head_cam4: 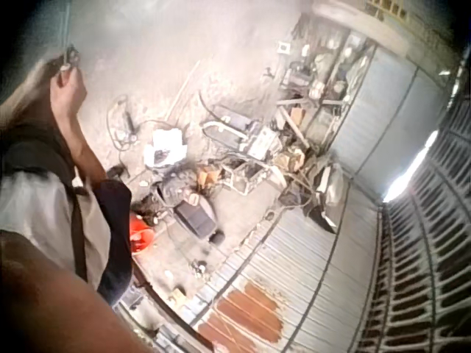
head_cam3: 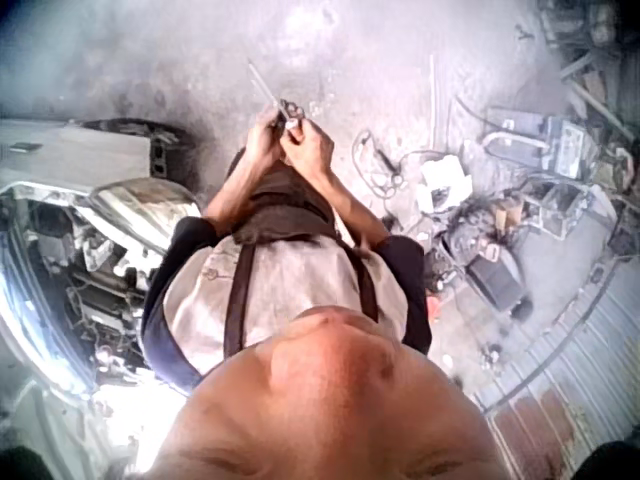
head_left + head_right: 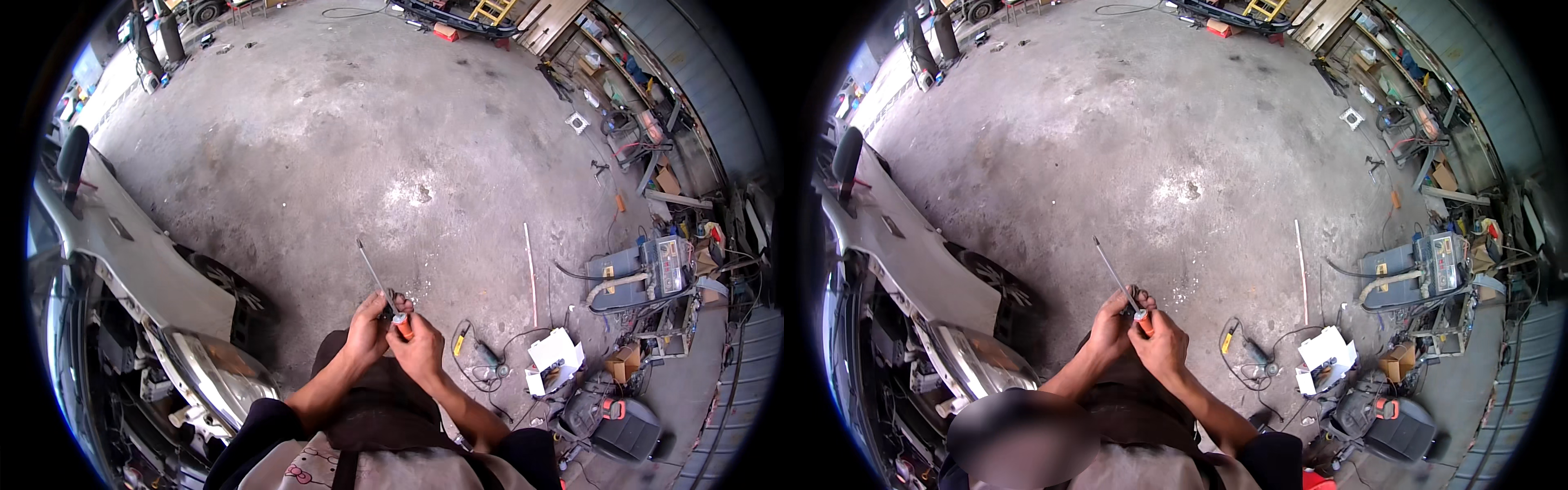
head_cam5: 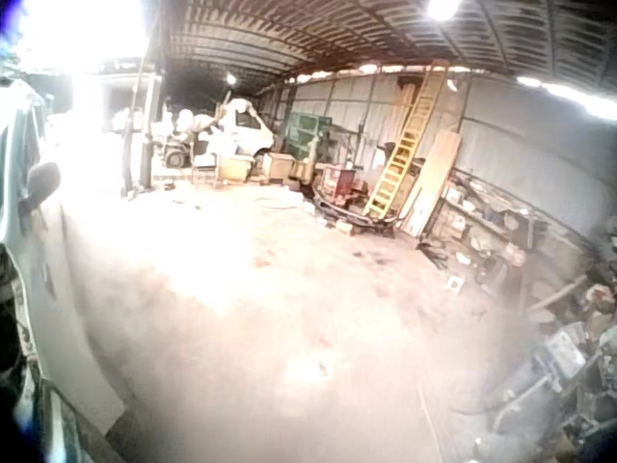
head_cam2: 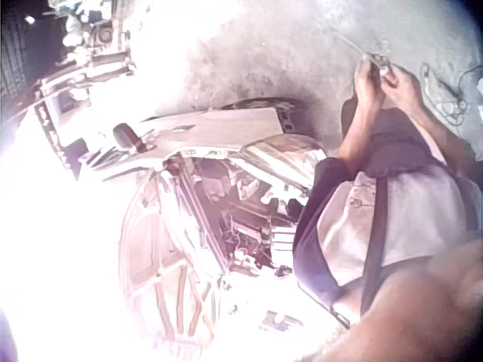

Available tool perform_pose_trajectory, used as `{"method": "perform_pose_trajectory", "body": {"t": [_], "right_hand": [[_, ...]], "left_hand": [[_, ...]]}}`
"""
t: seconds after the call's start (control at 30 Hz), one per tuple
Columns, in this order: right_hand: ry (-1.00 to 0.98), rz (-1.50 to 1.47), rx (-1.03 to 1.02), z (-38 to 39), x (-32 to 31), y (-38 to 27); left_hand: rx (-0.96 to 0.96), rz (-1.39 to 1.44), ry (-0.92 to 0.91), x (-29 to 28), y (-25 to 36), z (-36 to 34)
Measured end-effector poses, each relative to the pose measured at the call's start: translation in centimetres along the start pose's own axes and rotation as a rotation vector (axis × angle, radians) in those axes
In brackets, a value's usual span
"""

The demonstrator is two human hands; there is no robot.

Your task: The person walks through a cluttered auto repair shop and approaches a detached car bumper. They use a screwdriver to remove screws from the bumper's grille and then attach a small black plastic component to the bumper, securing it in place.

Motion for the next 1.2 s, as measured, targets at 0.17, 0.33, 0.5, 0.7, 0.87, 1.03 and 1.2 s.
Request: {"method": "perform_pose_trajectory", "body": {"t": [0.17, 0.33, 0.5, 0.7, 0.87, 1.03, 1.2], "right_hand": [[-0.019, -0.204, 0.0, -11.4, -1.5, -2.3], [0.076, -0.402, 0.053, -22.6, -3.7, -0.5], [0.077, -0.446, 0.043, -35.5, -4.6, 3.4], [-0.021, -0.533, -0.013, -52.9, -6.0, 5.3], [-0.059, -0.449, -0.094, -65.2, -6.7, 5.7], [-0.005, -0.329, -0.17, -77.4, -5.3, 7.4], [0.067, -0.38, -0.121, -91.1, -2.6, 8.9]], "left_hand": [[-0.062, -0.056, -0.033, 6.9, 4.4, -9.5], [-0.076, -0.398, 0.003, 11.7, 5.8, -19.0], [-0.032, -0.467, -0.01, 17.6, 6.4, -28.9], [-0.001, -0.425, 0.012, 25.6, 9.0, -42.7], [-0.066, -0.285, 0.034, 30.8, 11.1, -53.8], [-0.21, -0.182, -0.051, 32.9, 13.4, -66.3], [-0.391, -0.102, -0.235, 36.5, 17.9, -80.5]]}}
Point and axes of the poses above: each hand's wrist, its own z-axis away from the middle knuckle, its own x-axis out of the palm, y = z × x, the point moved 7 cm from there along -z, towards the middle knuckle, and after that the axes turned 4 degrees about y, right-handed, at the moved point
